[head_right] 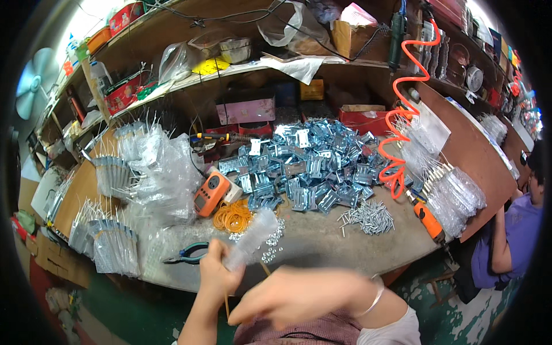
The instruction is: Assembling small electrical switch components using a power screwdriver at a workbench.
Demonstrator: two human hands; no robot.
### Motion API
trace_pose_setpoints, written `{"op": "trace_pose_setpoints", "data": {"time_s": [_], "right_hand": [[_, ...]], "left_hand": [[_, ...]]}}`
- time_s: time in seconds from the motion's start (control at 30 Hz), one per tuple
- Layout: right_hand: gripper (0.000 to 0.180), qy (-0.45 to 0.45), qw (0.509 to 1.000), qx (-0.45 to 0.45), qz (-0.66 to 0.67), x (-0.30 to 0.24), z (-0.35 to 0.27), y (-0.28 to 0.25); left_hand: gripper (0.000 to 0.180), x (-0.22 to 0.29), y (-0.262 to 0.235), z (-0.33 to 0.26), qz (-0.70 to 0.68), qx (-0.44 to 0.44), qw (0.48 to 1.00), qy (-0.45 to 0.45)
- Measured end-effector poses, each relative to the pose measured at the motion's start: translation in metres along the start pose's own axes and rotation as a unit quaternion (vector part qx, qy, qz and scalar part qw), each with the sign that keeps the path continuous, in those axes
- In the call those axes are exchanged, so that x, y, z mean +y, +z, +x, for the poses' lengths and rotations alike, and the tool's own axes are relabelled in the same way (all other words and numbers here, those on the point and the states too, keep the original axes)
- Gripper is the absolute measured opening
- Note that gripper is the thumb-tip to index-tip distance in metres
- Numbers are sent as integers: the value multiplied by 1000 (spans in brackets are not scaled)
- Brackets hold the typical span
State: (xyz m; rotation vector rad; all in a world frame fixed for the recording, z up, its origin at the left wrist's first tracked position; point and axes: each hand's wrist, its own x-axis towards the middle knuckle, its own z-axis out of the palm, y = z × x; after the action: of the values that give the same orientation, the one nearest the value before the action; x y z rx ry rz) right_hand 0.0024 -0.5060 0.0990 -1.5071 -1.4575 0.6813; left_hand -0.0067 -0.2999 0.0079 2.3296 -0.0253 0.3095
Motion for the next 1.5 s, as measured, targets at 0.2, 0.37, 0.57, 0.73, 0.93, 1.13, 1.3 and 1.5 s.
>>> {"op": "trace_pose_setpoints", "data": {"time_s": [0.2, 0.37, 0.57, 0.73, 0.93, 1.13, 1.3, 1.5], "right_hand": [[56, -408, 899, 53, 152, 36, 8, -6], [98, -83, 873, 337, 342, 83, -40, -2], [84, 96, 978, 141, -119, 0, -6, -8], [44, 272, 832, 163, -456, 21, 21, 18], [36, 232, 891, 335, -199, 76, -2, 27], [52, 103, 917, 282, -260, 62, 69, 88], [49, 90, 957, 172, -217, 45, 55, 60], [20, -44, 839, 286, 461, 48, 29, 60]], "left_hand": [[60, 13, -46, 19, -580, 17, 811, -72], [52, 18, -46, -6, -601, -182, 778, -6], [37, 6, -18, -25, -85, -197, 971, 109], [37, 4, -33, -19, -22, -198, 979, 47], [63, -6, -52, -19, 85, 268, 914, 294], [97, -1, -19, -38, -466, 93, 880, 13], [87, -70, -114, -22, -138, 385, 912, 25], [73, -165, -240, -8, 226, 499, 837, -14]]}}
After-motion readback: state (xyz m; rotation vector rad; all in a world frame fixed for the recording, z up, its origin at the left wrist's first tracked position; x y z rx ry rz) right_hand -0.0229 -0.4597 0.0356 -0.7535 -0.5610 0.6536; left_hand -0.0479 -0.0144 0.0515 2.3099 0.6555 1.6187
